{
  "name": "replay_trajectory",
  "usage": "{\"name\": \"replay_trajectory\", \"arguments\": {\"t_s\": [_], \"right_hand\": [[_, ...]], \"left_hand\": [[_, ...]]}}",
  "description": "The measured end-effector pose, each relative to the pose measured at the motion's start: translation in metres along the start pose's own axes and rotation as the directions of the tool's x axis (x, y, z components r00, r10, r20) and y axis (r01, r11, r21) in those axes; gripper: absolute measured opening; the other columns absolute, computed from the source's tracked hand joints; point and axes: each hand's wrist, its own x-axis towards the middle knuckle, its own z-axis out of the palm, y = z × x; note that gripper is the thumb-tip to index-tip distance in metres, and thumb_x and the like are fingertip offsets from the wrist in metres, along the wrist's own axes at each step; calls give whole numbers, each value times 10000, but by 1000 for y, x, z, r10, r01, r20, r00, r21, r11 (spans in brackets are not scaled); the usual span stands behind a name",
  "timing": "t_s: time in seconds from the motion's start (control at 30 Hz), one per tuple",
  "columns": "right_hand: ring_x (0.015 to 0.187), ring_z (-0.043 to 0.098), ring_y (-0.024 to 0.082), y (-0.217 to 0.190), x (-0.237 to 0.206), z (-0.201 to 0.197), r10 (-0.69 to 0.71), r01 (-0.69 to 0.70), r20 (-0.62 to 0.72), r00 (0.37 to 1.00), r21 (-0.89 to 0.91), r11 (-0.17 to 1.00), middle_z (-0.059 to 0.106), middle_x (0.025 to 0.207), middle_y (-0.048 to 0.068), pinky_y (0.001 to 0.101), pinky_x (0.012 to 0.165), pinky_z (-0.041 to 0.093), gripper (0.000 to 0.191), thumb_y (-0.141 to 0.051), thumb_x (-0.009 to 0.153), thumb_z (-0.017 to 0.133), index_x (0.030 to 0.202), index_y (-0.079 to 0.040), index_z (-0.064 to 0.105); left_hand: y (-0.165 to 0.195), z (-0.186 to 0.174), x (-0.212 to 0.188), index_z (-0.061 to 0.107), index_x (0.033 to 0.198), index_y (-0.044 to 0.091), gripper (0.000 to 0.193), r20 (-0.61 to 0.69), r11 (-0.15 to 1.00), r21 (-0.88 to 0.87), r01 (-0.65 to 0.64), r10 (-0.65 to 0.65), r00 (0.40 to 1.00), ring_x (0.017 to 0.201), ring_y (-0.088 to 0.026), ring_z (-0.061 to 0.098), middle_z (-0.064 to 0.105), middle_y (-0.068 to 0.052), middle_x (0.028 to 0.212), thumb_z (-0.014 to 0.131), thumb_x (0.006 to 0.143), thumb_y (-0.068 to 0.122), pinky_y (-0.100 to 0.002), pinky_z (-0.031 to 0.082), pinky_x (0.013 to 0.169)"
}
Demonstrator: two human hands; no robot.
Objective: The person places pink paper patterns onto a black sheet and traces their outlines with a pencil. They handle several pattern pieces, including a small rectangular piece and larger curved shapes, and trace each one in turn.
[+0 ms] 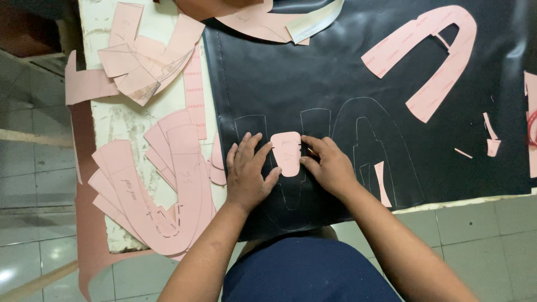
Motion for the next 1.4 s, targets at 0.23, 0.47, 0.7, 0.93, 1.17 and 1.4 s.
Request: {"name": "replay_trajectory", "arguments": {"t_s": [0.23,0.47,0.7,0.93,1.17,1.4], "right_hand": [[895,667,239,-1,0,-4,27,-24,50,998,-75,997,617,981,57,398,784,535,515,-270,875,722,1377,-228,616],[893,671,239,-1,0,-7,45,-40,95,994,-58,998,615,1014,49,395,791,541,528,-247,885,699,1402,-241,592],[927,681,227,-3,0,-8,60,-49,123,991,-93,994,620,1021,49,392,798,554,583,-300,852,745,1410,-249,582],[958,689,227,-2,0,-7,35,-32,80,996,-50,998,624,1034,48,395,808,550,575,-292,827,769,1369,-212,595],[926,688,228,-5,-3,-8,21,-18,74,997,-46,999,625,1014,41,392,793,552,503,-285,841,760,1328,-237,645],[903,673,224,-5,-4,-7,9,-6,63,998,-57,998,621,996,41,391,781,544,521,-292,834,764,1338,-238,644]], "left_hand": [[3,0,0,624,1362,128,615,-16,1000,-4,0,0,1000,1493,-316,316,455,-126,1516,777,808,347,-512,159,1224],[3,-1,0,620,1360,116,631,-7,1000,0,2,-2,1000,1493,-319,317,453,-126,1523,775,801,365,-520,159,1220],[3,-1,-1,624,1345,106,614,15,1000,3,7,-7,1000,1492,-323,301,446,-135,1518,769,808,365,-523,149,1214],[3,0,-3,639,1331,113,600,-19,1000,5,-7,7,1000,1495,-312,317,458,-124,1518,773,803,364,-516,165,1226],[3,-2,-3,649,1312,110,583,-37,1000,6,-19,20,999,1487,-321,340,472,-128,1508,781,796,347,-529,184,1219],[2,0,-3,662,1290,98,571,-54,999,7,-37,37,998,1482,-326,351,483,-136,1500,789,793,349,-531,195,1216]]}}
